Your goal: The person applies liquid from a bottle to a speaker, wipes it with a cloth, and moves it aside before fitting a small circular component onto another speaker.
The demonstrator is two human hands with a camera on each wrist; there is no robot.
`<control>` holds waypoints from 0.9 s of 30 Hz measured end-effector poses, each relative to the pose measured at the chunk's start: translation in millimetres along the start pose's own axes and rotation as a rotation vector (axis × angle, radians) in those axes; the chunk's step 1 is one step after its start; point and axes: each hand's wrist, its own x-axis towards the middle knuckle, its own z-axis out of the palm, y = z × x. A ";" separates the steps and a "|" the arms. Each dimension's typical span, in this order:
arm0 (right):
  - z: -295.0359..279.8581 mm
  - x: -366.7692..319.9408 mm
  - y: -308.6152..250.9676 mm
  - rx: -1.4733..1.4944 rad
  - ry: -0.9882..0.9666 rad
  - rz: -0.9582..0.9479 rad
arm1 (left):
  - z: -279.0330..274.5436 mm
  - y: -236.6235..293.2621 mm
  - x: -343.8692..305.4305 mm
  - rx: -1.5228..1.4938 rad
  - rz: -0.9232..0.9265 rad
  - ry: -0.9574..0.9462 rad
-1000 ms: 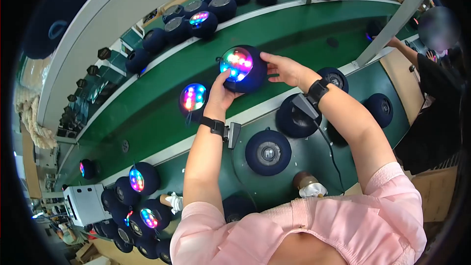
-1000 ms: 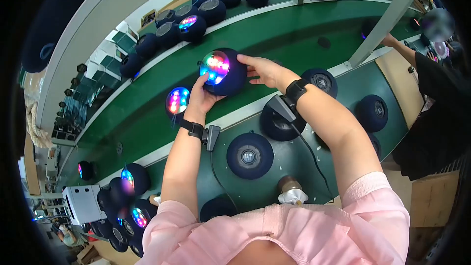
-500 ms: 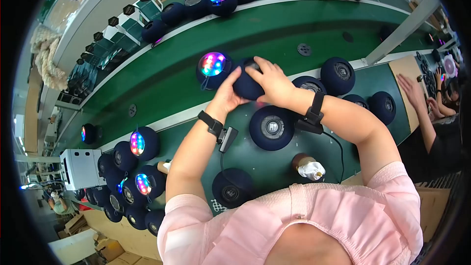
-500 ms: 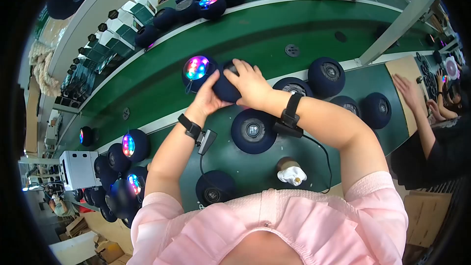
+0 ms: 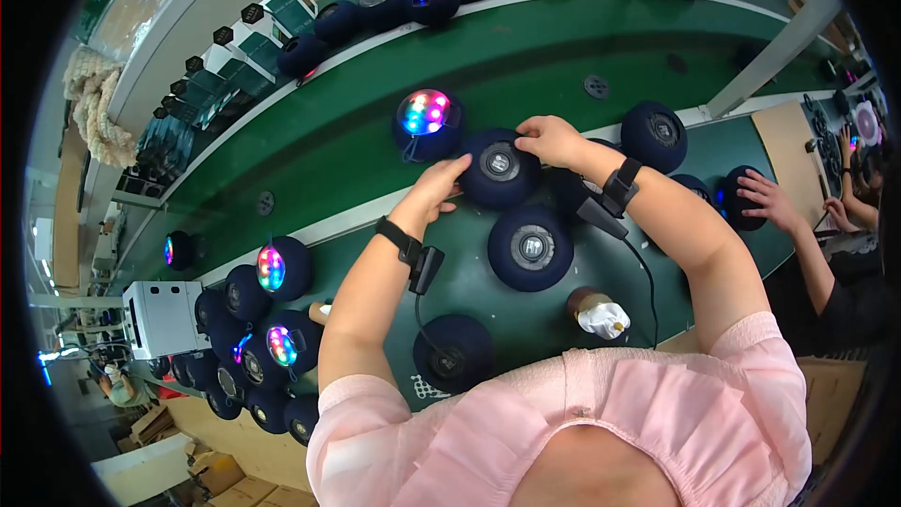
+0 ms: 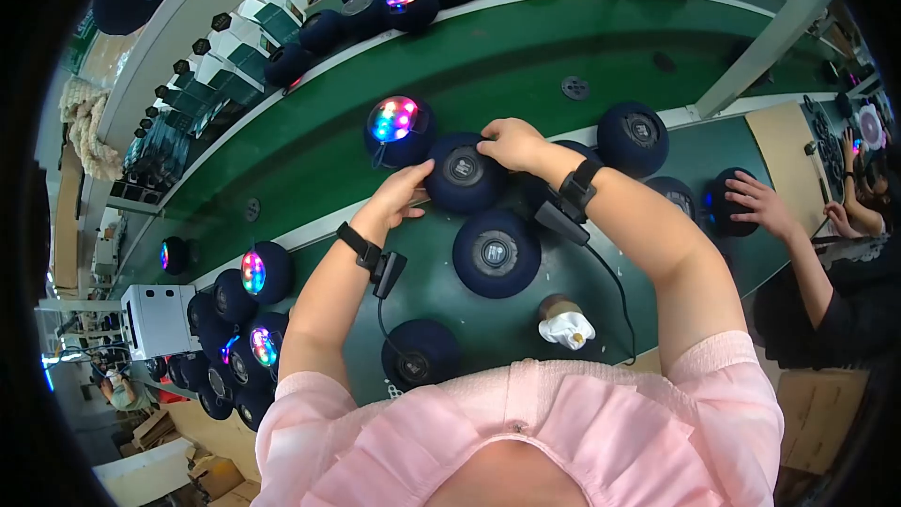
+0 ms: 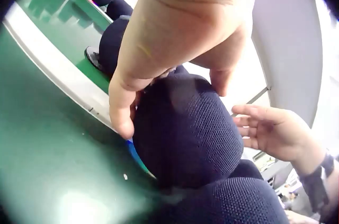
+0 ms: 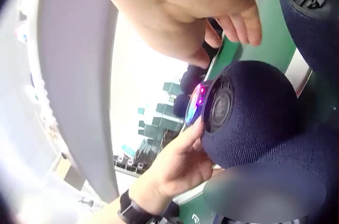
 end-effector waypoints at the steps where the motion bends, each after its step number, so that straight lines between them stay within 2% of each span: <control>1: -3.0 4.3 -5.1 -0.066 0.055 0.021 | -6.6 1.6 1.7 -0.038 -0.074 0.056; 2: -6.2 8.4 -9.9 -0.133 0.109 0.043 | -15.6 -1.0 6.5 -0.045 -0.067 0.062; 3: -8.2 15.9 -15.1 0.053 0.098 0.067 | -27.6 -10.0 14.4 -0.167 0.061 0.284; 4: -8.2 24.1 -23.8 0.051 0.096 0.062 | -39.4 -18.2 23.7 -0.285 0.191 0.506; 6: -7.9 40.4 -41.1 0.442 -0.031 0.312 | -62.3 -17.5 54.3 -0.255 0.409 0.794; 7: -3.4 52.2 -38.1 0.489 -0.159 0.319 | -74.7 -7.5 58.0 -0.268 0.292 0.654; 8: 2.4 66.0 -38.5 0.424 -0.200 0.392 | -77.6 -0.3 63.0 -0.269 0.313 0.660; 10: 16.6 74.2 -43.8 0.374 -0.252 0.322 | -68.1 16.1 66.9 -0.392 -0.090 0.288; 11: 21.7 84.9 -33.6 0.408 -0.433 0.113 | -60.9 18.6 67.8 -0.348 -0.057 0.264; 12: 17.2 69.9 -61.7 0.323 -0.350 0.242 | -56.0 18.4 70.1 -0.307 -0.030 0.240; 13: 24.1 87.1 -44.5 0.389 -0.380 0.080 | -55.6 18.1 68.1 -0.327 -0.012 0.222; 14: 34.7 96.9 -24.6 0.461 -0.412 -0.069 | -64.0 10.3 77.6 -0.365 0.038 0.160; 15: 10.4 65.6 -63.1 0.460 -0.401 0.055 | -61.2 10.8 67.5 -0.428 0.118 0.130; 17: 8.6 66.1 -66.9 0.450 -0.388 0.073 | -64.3 4.6 58.0 -0.583 0.274 0.029; 18: 14.0 70.0 -62.5 0.451 -0.365 0.074 | -66.3 0.9 52.6 -0.571 0.265 0.162; 20: 11.9 66.4 -69.9 0.452 -0.384 0.093 | -66.0 1.7 29.3 -0.541 0.431 0.162; 22: 15.1 58.7 -73.7 0.572 -0.412 0.063 | -48.1 7.6 -2.8 -0.454 0.636 0.344; 23: 16.8 53.6 -75.5 0.658 -0.454 0.087 | -51.4 2.0 -9.0 -0.381 0.734 0.312; 24: 16.1 53.1 -80.5 0.740 -0.489 0.091 | -51.7 -2.5 -14.1 -0.382 0.735 0.317; 26: 19.6 40.4 -91.8 0.838 -0.464 0.178 | -56.0 -8.6 -27.6 0.077 1.016 0.414; 27: 22.3 37.7 -97.5 0.861 -0.375 0.357 | -58.2 -7.9 -36.1 0.138 1.034 0.394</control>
